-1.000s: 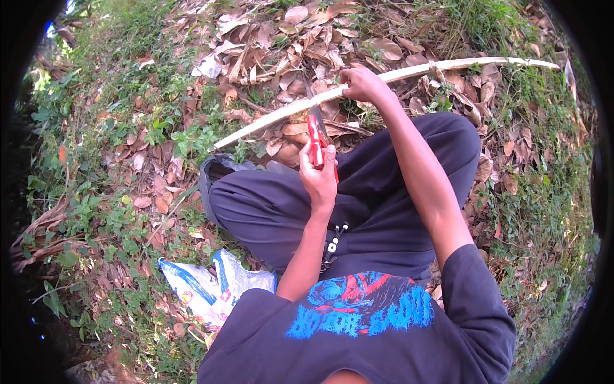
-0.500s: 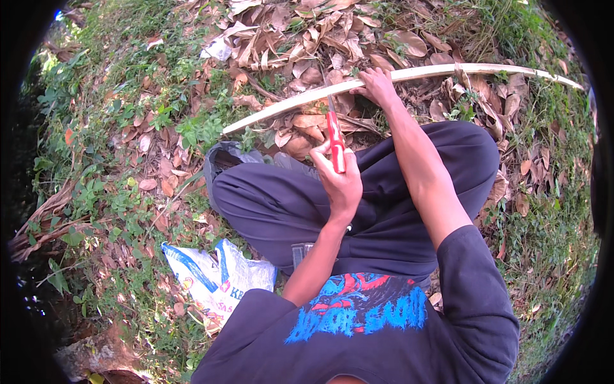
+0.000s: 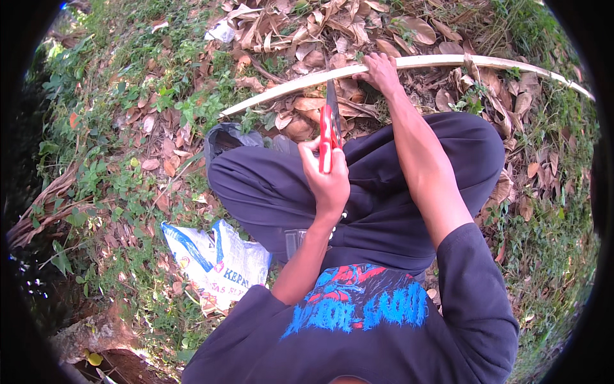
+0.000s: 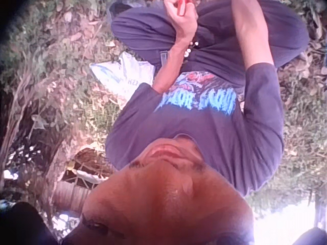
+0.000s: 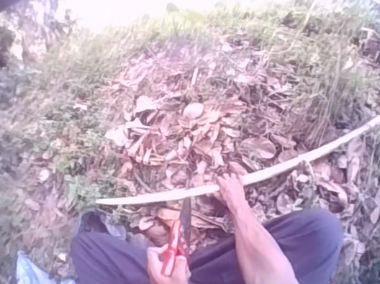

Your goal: The person sits on the ground and uses a red hand saw to cut a long, thin wooden stick. They saw through the stick to create a smaller piece, then set the saw aside and pick up a green-handled hammer.

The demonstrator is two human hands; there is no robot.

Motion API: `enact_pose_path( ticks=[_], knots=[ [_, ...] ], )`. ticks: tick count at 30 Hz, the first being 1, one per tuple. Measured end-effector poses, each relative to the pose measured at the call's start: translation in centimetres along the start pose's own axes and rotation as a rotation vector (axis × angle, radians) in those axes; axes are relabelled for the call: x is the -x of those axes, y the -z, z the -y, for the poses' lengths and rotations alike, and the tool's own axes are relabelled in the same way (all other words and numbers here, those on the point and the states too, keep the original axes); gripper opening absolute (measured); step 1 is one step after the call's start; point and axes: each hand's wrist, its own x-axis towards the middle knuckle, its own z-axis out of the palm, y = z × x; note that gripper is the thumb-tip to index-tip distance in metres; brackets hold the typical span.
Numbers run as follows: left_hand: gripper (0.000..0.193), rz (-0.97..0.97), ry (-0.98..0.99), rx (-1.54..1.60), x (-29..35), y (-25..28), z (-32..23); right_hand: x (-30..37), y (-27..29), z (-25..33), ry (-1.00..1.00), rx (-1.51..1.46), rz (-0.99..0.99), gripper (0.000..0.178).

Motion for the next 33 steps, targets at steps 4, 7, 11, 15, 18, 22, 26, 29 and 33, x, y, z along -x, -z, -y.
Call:
enact_pose_path(
  ticks=[4, 7, 11, 15, 18, 22, 26, 29, 33],
  knots=[
    [0.026, -0.052, -0.139, -0.083, -2.2, -1.5, 1.5, 0.0, -0.1, 0.2, -0.003, 0.002, 0.036, 0.067],
    [0.025, 0.041, 0.028, 0.04, 4.0, 1.3, 0.2, 0.1, -1.0, -0.4, -0.012, 0.005, -0.012, 0.068],
    [0.025, 0.021, 0.067, 0.094, -0.2, 0.0, 0.5, -0.3, -0.3, -0.1, 0.003, -0.037, -0.01, 0.066],
    [0.024, 0.034, 0.012, 0.078, 2.9, 1.3, 0.7, -0.9, -1.0, -0.8, -0.006, -0.002, -0.098, 0.063],
    [0.023, 0.007, 0.071, 0.17, -2.0, -1.1, 0.2, 0.1, -0.4, -0.6, -0.001, -0.064, -0.089, 0.061],
    [0.023, 0.052, 0.014, 0.177, 5.0, 2.6, 0.2, 0.8, -0.8, 0.6, 0.012, -0.068, -0.07, 0.062],
    [0.024, -0.018, 0.034, 0.155, -2.8, -1.5, 1.0, 0.2, -0.3, 0.3, -0.028, -0.064, -0.042, 0.061],
    [0.024, 0.027, -0.057, 0.071, 3.7, 1.4, 2.3, 0.3, -0.5, 0.0, 0.004, -0.102, -0.049, 0.058],
    [0.023, -0.018, -0.027, 0.096, -2.3, -0.1, 2.1, -0.2, -0.3, 0.4, -0.019, -0.088, -0.094, 0.054]
  ],
)
